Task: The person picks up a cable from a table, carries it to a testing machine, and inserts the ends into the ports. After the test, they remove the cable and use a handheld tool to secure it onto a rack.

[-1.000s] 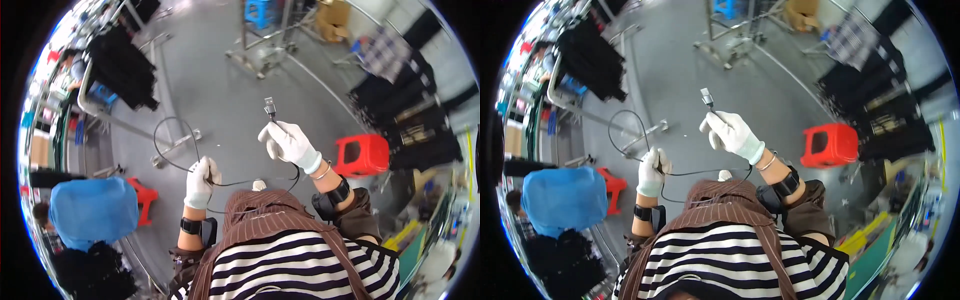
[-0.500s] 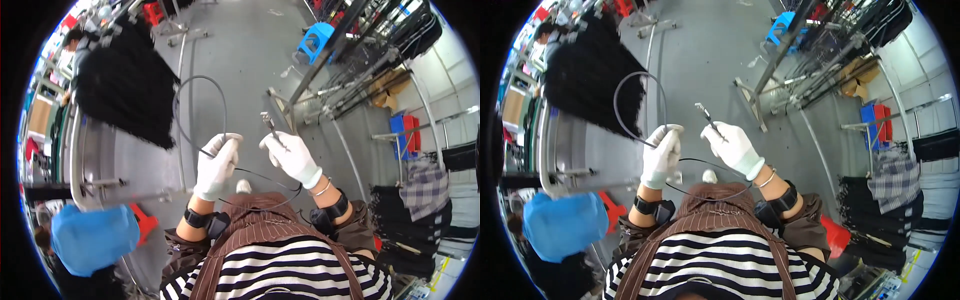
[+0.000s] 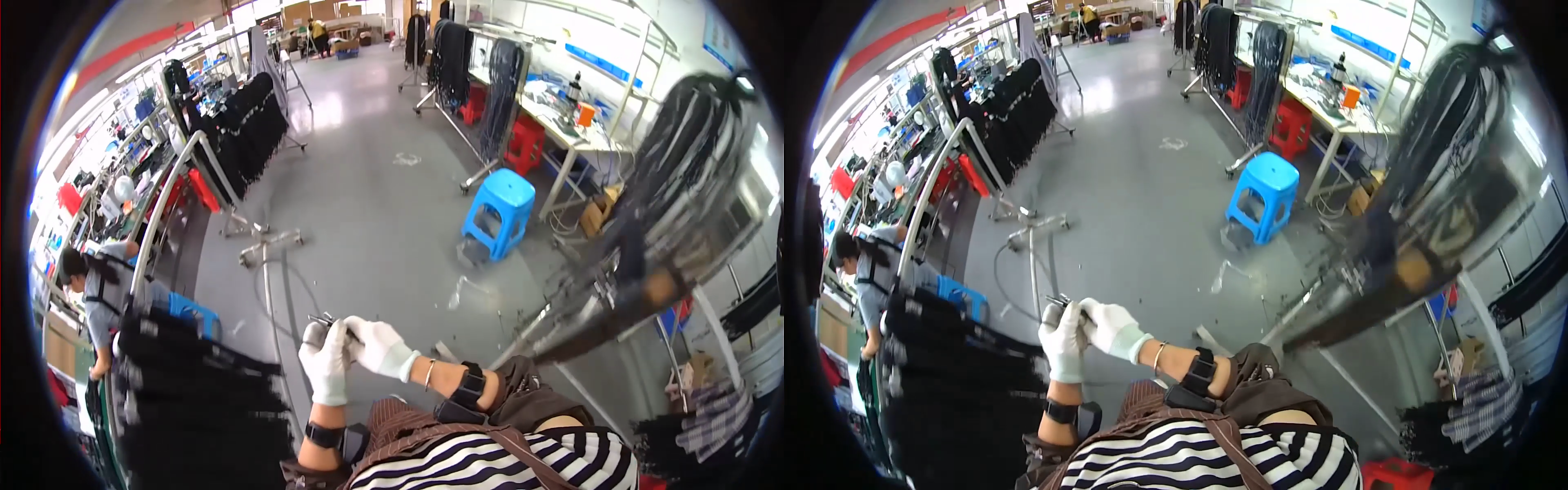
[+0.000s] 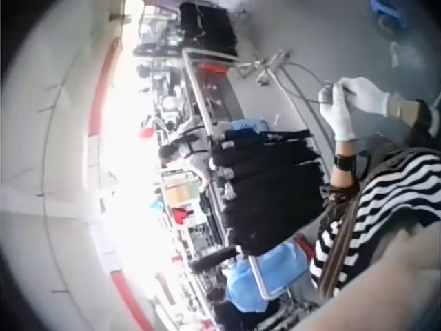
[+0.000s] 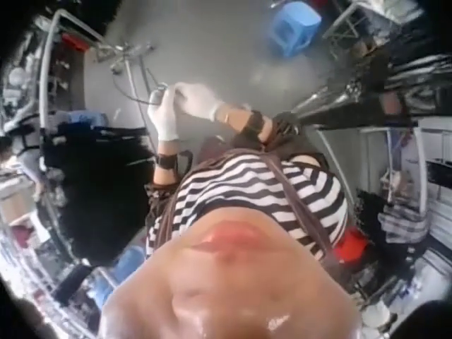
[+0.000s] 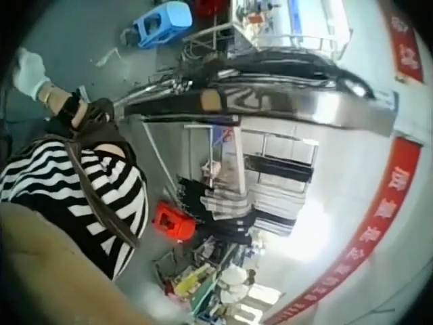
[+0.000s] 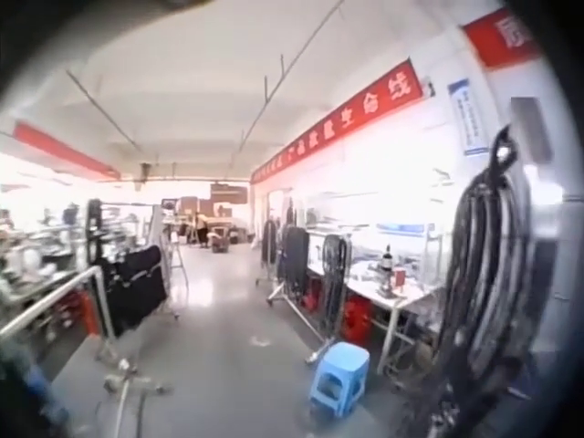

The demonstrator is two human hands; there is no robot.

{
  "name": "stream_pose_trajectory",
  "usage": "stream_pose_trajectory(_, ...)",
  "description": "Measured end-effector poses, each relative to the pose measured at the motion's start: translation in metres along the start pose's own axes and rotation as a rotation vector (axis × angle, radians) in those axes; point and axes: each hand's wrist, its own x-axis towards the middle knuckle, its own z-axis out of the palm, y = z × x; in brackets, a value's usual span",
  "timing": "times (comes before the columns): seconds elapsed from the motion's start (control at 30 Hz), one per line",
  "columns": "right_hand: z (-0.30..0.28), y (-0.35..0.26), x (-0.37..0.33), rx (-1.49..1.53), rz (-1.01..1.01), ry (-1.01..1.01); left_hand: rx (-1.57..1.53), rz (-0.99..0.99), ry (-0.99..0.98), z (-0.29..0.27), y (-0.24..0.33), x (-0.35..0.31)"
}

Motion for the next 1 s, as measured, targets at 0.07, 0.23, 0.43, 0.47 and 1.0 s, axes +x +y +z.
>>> stream_pose_trajectory(0.07, -0.003, 0.027, 0.080, 0.067, 0.017, -0.054, -0.068, 0.020, 0.017, 0.010, -0.011, 0.082)
stream_pose_trajectory(0.23, 0.020, 0.121, 0.269, 0.426, 0.064, -0.050, -0.091, -0.089, 0.085, 0.029, -0.031, 0.287)
stream_pose_trajectory(0.43, -0.096, 0.177, 0.457, 1.027, 0.358, -0.062, 0.005, -0.144, -0.120, 0.142, -0.025, 0.515)
stream_pose_trajectory(0.47, -0.106, 0.191, 0.485, 1.166, 0.337, 0.009, -0.001, -0.186, -0.193, 0.157, -0.029, 0.549)
stream_pose_trajectory(1.0, -0.298, 0.480, 0.908, 0.782, 0.256, 0.709, -0.029, -0.171, -0.465, 0.460, -0.143, 1.030)
